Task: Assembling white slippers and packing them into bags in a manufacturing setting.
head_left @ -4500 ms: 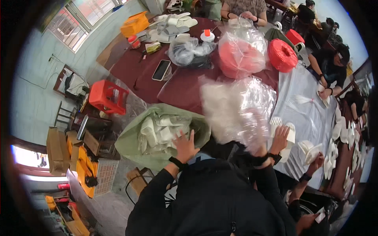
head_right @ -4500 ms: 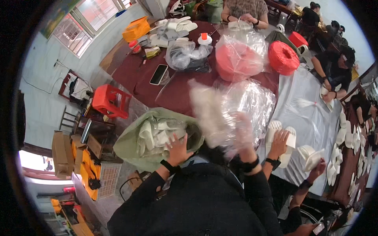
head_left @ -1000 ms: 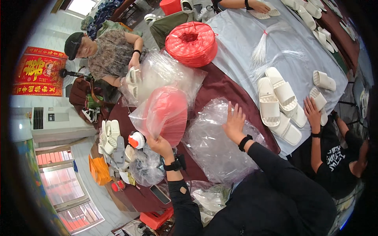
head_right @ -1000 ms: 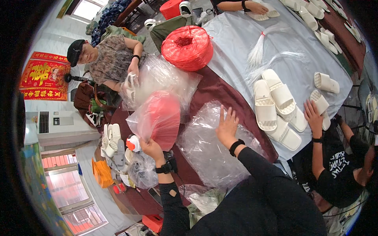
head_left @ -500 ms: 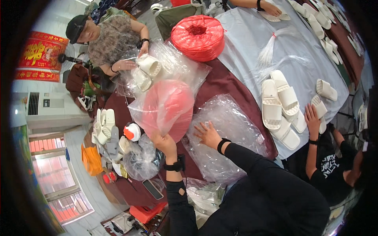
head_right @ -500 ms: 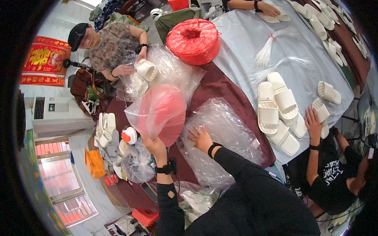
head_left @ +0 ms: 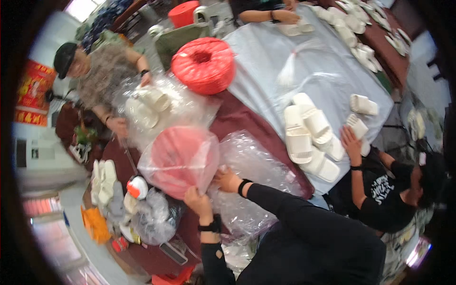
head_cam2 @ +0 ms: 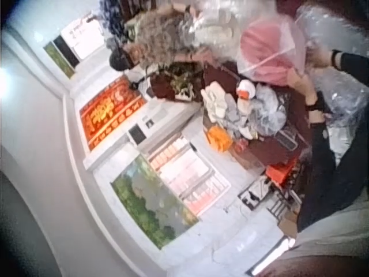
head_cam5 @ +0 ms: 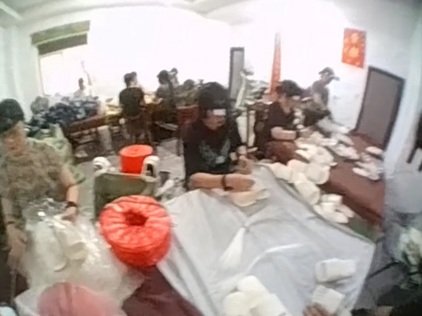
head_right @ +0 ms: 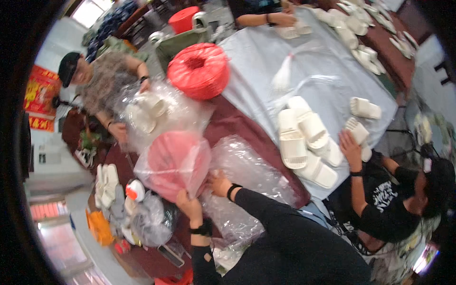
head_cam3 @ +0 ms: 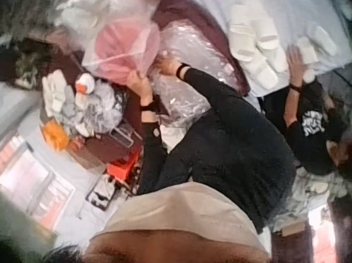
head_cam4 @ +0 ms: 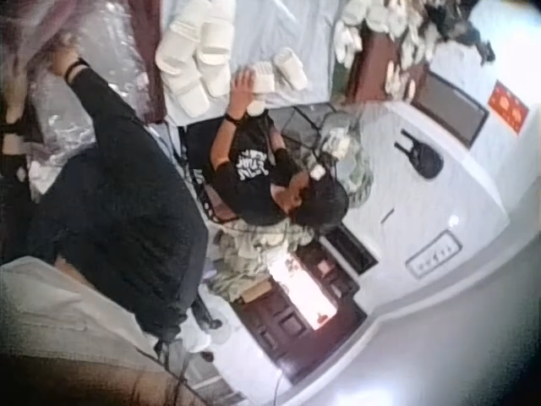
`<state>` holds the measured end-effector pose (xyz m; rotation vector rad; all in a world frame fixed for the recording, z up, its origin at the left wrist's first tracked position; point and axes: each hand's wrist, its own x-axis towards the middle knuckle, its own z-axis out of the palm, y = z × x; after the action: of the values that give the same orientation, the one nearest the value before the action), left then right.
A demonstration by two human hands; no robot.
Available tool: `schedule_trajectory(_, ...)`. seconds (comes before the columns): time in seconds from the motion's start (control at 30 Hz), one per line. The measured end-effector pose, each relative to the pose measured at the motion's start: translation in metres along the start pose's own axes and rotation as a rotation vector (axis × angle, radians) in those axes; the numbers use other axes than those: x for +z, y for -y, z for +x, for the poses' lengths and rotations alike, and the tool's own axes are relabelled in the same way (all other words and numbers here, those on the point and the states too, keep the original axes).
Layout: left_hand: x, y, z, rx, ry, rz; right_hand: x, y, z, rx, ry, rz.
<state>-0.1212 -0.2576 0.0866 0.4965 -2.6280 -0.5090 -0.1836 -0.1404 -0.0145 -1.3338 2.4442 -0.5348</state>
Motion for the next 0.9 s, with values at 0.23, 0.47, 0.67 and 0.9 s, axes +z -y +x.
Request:
schedule_trajectory(0.23,0.005,0.018,-0.013,-0.105,-0.084,-0.067,-0.046,0.003,-0.024,-0.018,-0.044,-0.073)
schedule_trajectory(0.47,-0.008,-0.033,-0.007,-0.028,0.096,0.086,-0.110,-0.083,-0.080,-0.093,-0.381,0.015)
schedule_trajectory(0.67,-0.009,-0.092,-0.086,0.329,0.249,0.134,-0.168,-0.165,-0.194,0.450,-0.593,-0.148)
schedule_trajectory(0.9,0.034,-0.087,-0.176,0.201,0.924,0.148,-0.188,-0.188,-0.254,0.634,-0.416,-0.475)
